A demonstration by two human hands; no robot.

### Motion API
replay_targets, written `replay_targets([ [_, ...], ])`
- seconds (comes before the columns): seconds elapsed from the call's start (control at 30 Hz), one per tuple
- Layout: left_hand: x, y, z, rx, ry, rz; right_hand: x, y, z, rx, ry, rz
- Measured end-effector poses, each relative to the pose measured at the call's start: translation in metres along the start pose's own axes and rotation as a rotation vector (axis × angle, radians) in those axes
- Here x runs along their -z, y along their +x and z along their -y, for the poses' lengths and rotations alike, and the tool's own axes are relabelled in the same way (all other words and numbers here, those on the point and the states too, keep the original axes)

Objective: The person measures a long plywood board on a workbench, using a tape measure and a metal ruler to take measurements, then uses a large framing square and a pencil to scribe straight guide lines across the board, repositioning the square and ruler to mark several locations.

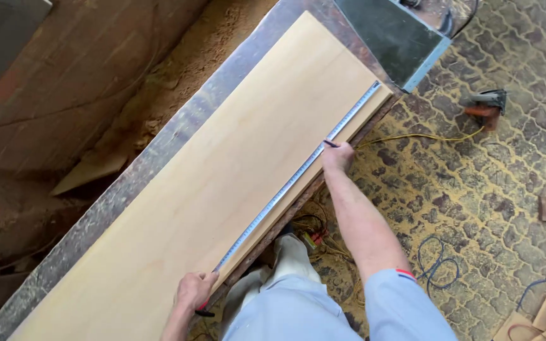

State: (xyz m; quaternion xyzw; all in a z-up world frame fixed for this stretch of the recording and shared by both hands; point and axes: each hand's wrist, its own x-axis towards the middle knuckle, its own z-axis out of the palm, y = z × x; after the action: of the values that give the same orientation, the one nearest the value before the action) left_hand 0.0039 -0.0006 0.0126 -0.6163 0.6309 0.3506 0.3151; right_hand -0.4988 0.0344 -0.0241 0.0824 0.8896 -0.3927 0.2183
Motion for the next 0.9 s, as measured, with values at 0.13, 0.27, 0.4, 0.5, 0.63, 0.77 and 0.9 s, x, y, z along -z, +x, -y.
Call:
replay_targets([
  [0.13,0.005,-0.016,0.043,0.049,-0.119,0.029,0.001,-0.003,0.0,0.023,0.052,0.003],
  [0.27,-0.018,-0.01,0.145,0.125,-0.042,0.084,-0.001,-0.008,0.002,-0.018,0.144,0.057],
  [0.4,-0.02,-0.033,0.193,0.186,-0.016,0.12,0.001,-0.011,0.006,-0.02,0.152,0.107],
  [0.5,-0.012,-0.046,0.186,0.233,0.011,0.118,0.003,-0.018,0.015,-0.057,0.185,0.087],
  [0.63,-0.003,-0.052,0.17,0.29,0.016,0.104,0.006,-0.026,0.02,-0.05,0.117,0.114],
  [0.77,-0.011,-0.049,0.173,0.333,-0.011,0.149,0.006,-0.016,0.013,-0.067,0.174,0.087],
  [0.9,-0.011,-0.049,0.175,0.352,0.011,0.174,0.004,-0.017,0.011,-0.05,0.177,0.094],
])
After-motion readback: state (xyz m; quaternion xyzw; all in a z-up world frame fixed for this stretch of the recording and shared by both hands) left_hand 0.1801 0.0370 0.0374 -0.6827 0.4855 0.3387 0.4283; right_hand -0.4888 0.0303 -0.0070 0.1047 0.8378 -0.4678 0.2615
